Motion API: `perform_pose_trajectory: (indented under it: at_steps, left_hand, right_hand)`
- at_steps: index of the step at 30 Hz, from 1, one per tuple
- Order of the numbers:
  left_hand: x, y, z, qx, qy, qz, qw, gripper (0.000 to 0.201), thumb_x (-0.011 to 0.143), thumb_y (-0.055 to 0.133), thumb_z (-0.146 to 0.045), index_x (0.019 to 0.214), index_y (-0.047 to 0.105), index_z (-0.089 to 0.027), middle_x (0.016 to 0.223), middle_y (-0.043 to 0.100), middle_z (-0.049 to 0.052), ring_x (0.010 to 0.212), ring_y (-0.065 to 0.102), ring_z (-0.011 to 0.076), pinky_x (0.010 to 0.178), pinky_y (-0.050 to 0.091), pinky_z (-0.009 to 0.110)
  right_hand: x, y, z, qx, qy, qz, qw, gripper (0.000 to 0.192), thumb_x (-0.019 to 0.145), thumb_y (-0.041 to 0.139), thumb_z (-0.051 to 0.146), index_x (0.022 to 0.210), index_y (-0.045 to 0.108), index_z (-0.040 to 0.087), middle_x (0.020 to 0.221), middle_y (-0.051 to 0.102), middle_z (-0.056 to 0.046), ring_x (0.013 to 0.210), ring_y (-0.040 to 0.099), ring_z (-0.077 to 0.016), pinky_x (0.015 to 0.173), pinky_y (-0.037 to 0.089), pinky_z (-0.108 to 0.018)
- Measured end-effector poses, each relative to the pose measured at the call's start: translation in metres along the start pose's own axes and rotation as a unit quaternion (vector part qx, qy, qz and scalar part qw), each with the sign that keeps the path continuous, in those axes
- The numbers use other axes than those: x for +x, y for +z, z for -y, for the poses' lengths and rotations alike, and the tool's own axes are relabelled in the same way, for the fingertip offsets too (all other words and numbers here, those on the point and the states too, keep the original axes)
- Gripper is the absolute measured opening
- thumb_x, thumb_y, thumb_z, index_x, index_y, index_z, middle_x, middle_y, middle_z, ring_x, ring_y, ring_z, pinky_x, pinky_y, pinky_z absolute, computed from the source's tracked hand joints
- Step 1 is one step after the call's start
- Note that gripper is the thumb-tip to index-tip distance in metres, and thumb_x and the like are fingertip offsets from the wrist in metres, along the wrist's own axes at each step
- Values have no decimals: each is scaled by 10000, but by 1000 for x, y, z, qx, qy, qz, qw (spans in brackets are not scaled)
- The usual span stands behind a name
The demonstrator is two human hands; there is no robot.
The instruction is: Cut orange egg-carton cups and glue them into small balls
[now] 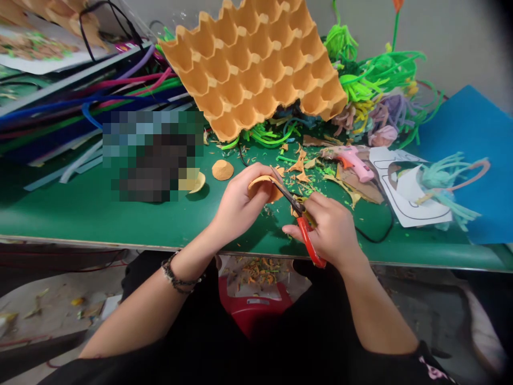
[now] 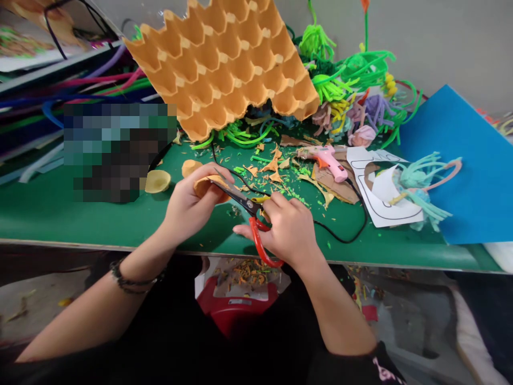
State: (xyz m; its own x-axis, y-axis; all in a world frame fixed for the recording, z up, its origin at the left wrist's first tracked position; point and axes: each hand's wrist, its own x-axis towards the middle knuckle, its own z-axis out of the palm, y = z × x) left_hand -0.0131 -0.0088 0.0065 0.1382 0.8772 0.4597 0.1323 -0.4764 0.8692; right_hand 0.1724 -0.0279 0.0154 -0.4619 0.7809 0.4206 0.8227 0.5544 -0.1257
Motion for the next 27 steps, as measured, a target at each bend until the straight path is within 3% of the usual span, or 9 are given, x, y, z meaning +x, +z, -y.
perform_pose_trajectory:
  at_steps: [9, 15, 20, 27]
  left_hand:
    - [1, -1, -1, 34, 36, 6, 999, 147, 847, 428, -97, 844, 554, -172, 879, 644, 51, 880, 614, 144, 765, 498, 273]
    - [2, -2, -2, 56, 36, 10, 998, 172, 817, 417, -84, 837, 563, -174, 866, 653, 38, 844, 615, 124, 781, 494, 260]
    - [3, -1, -5, -11, -6, -6, 1000, 141, 801, 429, -107, 806, 552, -176, 781, 620, 15, 712, 580, 98, 674, 480, 226]
    - [5, -1, -8, -161, -115, 64, 978, 69, 718, 599, -171, 780, 567, -166, 696, 539, -33, 572, 477, 54, 526, 394, 175]
  right_hand:
    - [-1, 2, 0, -16, 3, -30, 999, 606, 882, 359, 641, 518, 486, 173, 542, 437, 7, 486, 313, -97, 510, 260, -260]
    - [3, -2, -3, 123, 68, 9, 990, 582, 850, 408, 659, 514, 365, 187, 547, 353, 27, 478, 315, -75, 473, 226, -240]
    - [5, -5, -4, 182, 80, -37, 979, 577, 789, 475, 700, 545, 318, 201, 561, 323, 39, 495, 291, -77, 470, 228, -239]
    - [4, -4, -2, 197, 82, 18, 977, 689, 712, 306, 860, 736, 477, 193, 697, 417, -4, 563, 383, -118, 516, 310, -279]
